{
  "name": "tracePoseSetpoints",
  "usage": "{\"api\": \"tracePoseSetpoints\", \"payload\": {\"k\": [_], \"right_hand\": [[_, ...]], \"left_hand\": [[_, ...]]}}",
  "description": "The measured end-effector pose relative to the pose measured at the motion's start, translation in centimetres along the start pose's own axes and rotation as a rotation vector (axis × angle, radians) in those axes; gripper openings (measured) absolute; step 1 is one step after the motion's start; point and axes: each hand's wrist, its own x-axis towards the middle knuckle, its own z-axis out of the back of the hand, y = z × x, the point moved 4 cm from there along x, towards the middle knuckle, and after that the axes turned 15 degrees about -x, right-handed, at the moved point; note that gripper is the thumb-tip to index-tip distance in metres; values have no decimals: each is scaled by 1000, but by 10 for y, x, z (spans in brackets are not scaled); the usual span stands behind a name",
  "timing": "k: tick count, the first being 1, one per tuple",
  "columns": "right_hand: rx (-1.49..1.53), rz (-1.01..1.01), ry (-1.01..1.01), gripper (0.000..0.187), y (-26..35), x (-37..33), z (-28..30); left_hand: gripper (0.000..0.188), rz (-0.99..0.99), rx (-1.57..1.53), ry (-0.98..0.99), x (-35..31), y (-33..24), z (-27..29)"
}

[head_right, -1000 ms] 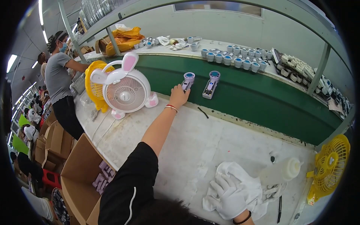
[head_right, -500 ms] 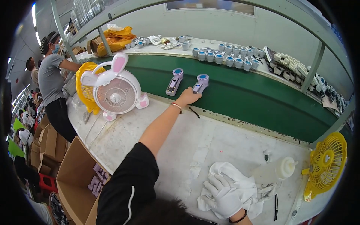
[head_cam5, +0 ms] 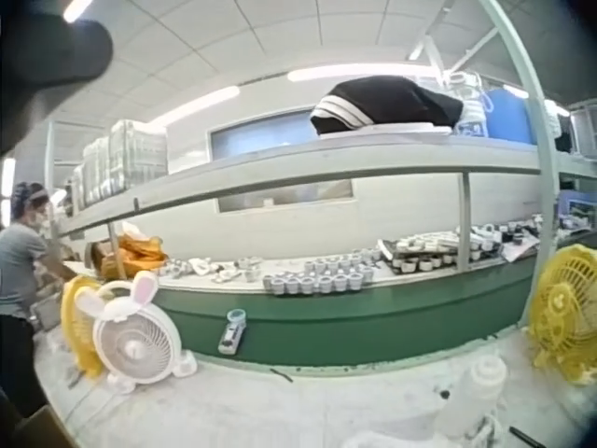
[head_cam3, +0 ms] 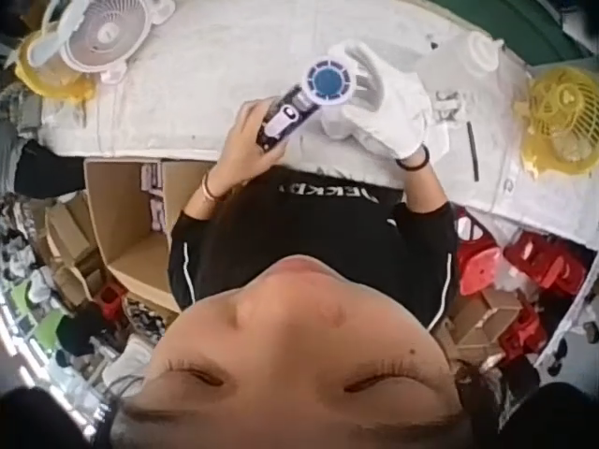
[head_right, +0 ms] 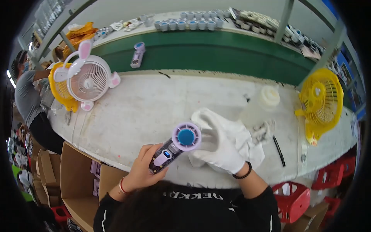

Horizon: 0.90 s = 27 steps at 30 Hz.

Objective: Wiping and inspecting small handheld fans with a cloth on a production line.

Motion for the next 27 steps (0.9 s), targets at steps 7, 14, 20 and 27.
{"api": "tracePoseSetpoints", "payload": {"k": [7, 14, 20, 27], "right_hand": [[-93, -174, -11, 52, -10, -27, -17], [-79, 7, -215, 53, -9, -49, -17], [-164, 65, -169, 58, -10, -50, -17], [-189, 53, -170, 51, -30, -49, -16]], "left_hand": [[61, 260, -511, 73, -30, 14, -42], [52, 370, -837, 79, -35, 29, -66], [51, 306, -774, -8, -36, 30, -65], [52, 315, -695, -49, -45, 31, -58]]}}
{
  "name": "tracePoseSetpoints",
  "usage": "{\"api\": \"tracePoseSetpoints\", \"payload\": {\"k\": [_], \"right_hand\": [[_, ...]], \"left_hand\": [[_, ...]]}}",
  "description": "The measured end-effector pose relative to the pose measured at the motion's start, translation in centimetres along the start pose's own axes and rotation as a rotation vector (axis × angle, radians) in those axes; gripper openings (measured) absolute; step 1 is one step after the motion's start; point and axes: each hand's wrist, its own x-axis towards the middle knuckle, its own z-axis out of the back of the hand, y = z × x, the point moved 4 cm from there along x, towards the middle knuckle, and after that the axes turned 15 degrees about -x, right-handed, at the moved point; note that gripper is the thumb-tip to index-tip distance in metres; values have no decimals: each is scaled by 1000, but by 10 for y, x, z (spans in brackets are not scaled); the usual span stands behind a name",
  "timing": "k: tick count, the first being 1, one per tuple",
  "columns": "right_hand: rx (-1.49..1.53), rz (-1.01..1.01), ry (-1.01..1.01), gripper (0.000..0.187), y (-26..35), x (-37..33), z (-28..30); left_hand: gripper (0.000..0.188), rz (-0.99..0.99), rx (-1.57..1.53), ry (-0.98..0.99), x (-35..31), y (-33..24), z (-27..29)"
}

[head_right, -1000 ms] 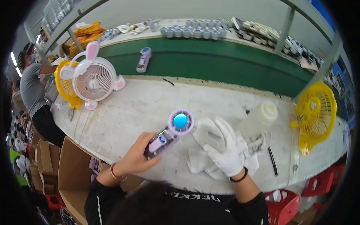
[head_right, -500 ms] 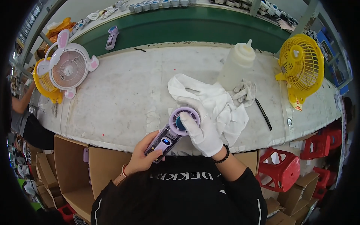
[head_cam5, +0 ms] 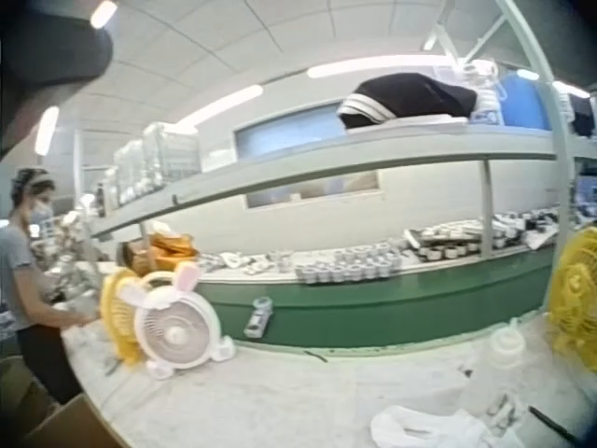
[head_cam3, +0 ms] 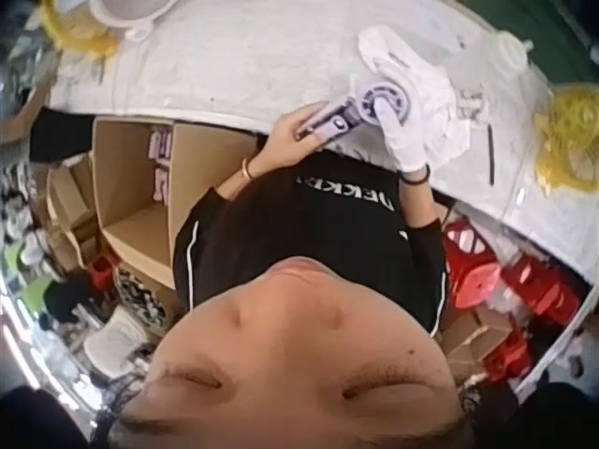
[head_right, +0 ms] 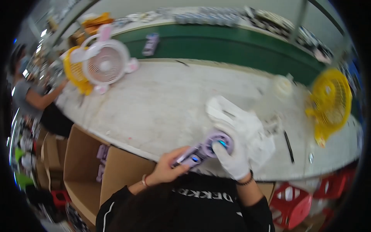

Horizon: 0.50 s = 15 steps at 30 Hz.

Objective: Wiping and inspecting small handheld fans with a cloth on a production line.

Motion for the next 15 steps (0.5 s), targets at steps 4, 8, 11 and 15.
{"api": "tracePoseSetpoints", "payload": {"k": [4, 8, 11, 15], "right_hand": [[-90, 66, -99, 59, 16, 0, -6], [-143, 208, -129, 40, 21, 5, -12], [-222, 175, -24, 43, 21, 12, -11], [-743, 297, -40, 53, 32, 9, 7]], "left_hand": [[51, -19, -15, 26, 2, -1, -6], [53, -203, 43, -36, -7, -3, -5], [52, -52, -151, -63, -13, -5, 2], [47, -89, -93, -211, -21, -6, 13]]}}
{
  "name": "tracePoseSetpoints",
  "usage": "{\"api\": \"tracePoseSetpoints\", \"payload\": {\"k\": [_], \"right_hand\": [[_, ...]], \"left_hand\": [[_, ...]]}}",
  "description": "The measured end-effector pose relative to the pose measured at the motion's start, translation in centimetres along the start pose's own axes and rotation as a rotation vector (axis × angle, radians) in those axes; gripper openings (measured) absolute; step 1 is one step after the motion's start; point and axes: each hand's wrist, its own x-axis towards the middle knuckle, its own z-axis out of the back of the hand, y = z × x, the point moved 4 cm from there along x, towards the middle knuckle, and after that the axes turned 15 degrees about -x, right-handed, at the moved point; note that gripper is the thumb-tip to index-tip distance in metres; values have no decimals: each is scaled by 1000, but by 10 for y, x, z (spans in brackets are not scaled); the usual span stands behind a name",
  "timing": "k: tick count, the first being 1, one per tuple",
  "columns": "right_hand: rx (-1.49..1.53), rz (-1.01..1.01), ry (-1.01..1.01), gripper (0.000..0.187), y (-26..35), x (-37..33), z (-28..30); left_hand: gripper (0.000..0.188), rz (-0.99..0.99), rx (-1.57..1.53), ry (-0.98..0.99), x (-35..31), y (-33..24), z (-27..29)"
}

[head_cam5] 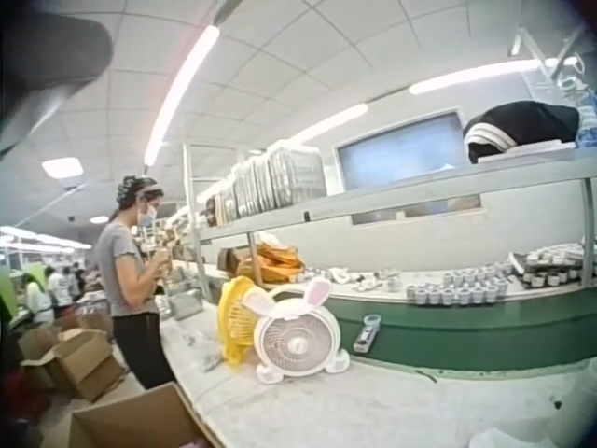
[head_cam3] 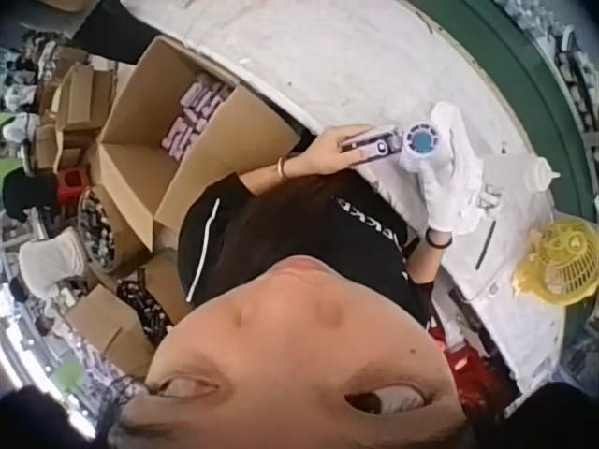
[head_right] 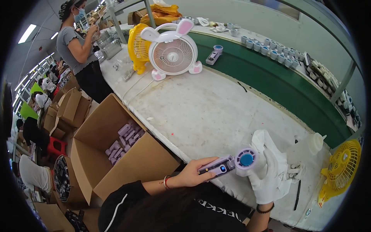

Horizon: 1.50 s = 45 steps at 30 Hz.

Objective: Wiping and inspecting small handheld fans with a cloth on a production line.

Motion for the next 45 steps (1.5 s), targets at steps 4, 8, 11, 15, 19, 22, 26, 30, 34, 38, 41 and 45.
{"api": "tracePoseSetpoints", "payload": {"k": [4, 8, 11, 15, 19, 22, 26, 30, 34, 38, 41, 45], "right_hand": [[-54, -75, 212, 33, -60, -40, -17], [-264, -178, -185, 18, -46, -40, 7], [-198, -122, -316, 16, -21, -28, 17], [85, 82, -192, 21, 13, -24, -15], [-39, 260, -131, 38, 32, -19, -40], [-85, 59, -191, 35, 13, -11, -38], [-13, 229, -24, 37, 32, -16, -43], [-107, 194, -144, 37, 28, -16, -47], [-114, 70, -93, 32, 2, -6, -35], [171, -317, -305, 31, -31, -11, -12], [-26, -335, -259, 43, -51, -3, 5], [-339, -143, -325, 49, -31, 8, 15]], "left_hand": [[48, -159, 200, -60, 2, -2, 5], [52, -214, 445, -76, 12, 6, 1], [48, -237, 494, -94, 18, -1, -11], [44, -98, 606, -12, 34, -12, -25], [49, -362, 741, 266, 40, -1, -32], [47, -162, 711, 68, 38, -2, -31], [40, -147, 588, 110, 40, -2, -29], [42, -130, 571, 136, 41, 3, -25], [49, -37, 368, 47, 40, 10, -14], [53, 393, -177, 95, 36, 0, -3], [49, 408, -639, 196, 33, -6, -10], [61, 619, -1112, 330, 27, 15, -10]]}}
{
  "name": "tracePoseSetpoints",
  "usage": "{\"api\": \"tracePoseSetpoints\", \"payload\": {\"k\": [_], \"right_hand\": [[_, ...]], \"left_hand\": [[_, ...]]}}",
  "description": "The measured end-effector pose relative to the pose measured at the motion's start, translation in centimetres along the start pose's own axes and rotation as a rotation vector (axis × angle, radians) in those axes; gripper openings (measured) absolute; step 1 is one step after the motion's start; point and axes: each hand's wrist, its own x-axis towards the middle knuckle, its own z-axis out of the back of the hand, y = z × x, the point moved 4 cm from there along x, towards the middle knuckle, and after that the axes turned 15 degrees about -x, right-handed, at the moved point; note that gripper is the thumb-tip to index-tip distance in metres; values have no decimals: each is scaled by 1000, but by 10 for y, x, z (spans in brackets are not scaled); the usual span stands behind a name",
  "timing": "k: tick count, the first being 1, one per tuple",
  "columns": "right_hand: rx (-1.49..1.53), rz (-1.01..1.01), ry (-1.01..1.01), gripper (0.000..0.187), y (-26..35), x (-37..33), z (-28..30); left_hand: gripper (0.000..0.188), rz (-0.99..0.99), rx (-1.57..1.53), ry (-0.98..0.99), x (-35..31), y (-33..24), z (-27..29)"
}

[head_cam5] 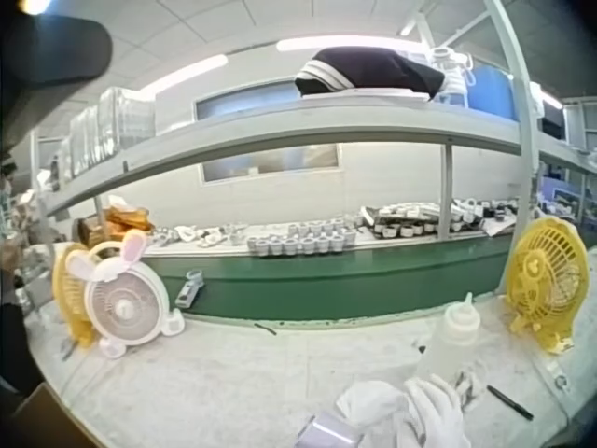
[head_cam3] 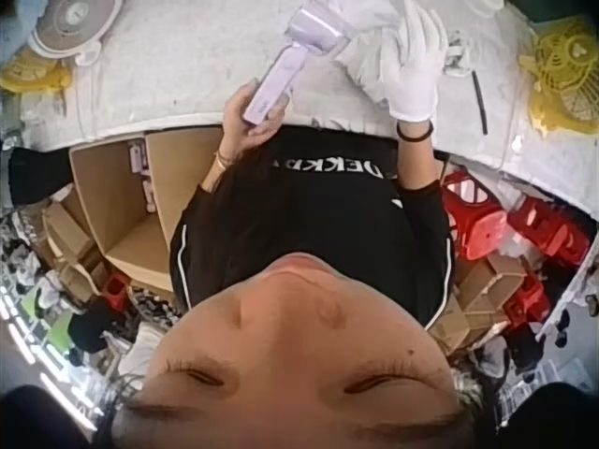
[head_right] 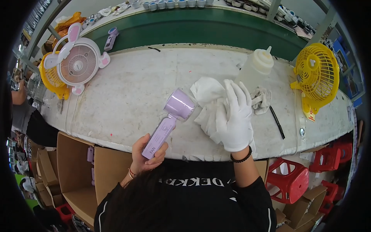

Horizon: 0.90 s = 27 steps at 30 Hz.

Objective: Wiping and inspecting small handheld fans with a cloth on a production line.

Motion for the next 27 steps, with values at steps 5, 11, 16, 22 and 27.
{"api": "tracePoseSetpoints", "payload": {"k": [5, 11, 16, 22, 27], "right_hand": [[152, 96, 13, 52, 28, 0, 8], [735, -90, 395, 69, 41, -4, -10], [701, 5, 367, 77, 41, -3, -9], [823, -49, 474, 85, 41, -6, -9], [855, 81, 397, 81, 41, -6, -2]], "left_hand": [[70, 65, -143, 39, 11, 9, -5], [74, 152, -255, 146, 15, 18, -2], [75, 169, -270, 179, 13, 19, 1], [74, 124, -164, 171, 10, 17, 14], [77, 115, 10, 228, 9, 15, 13]]}}
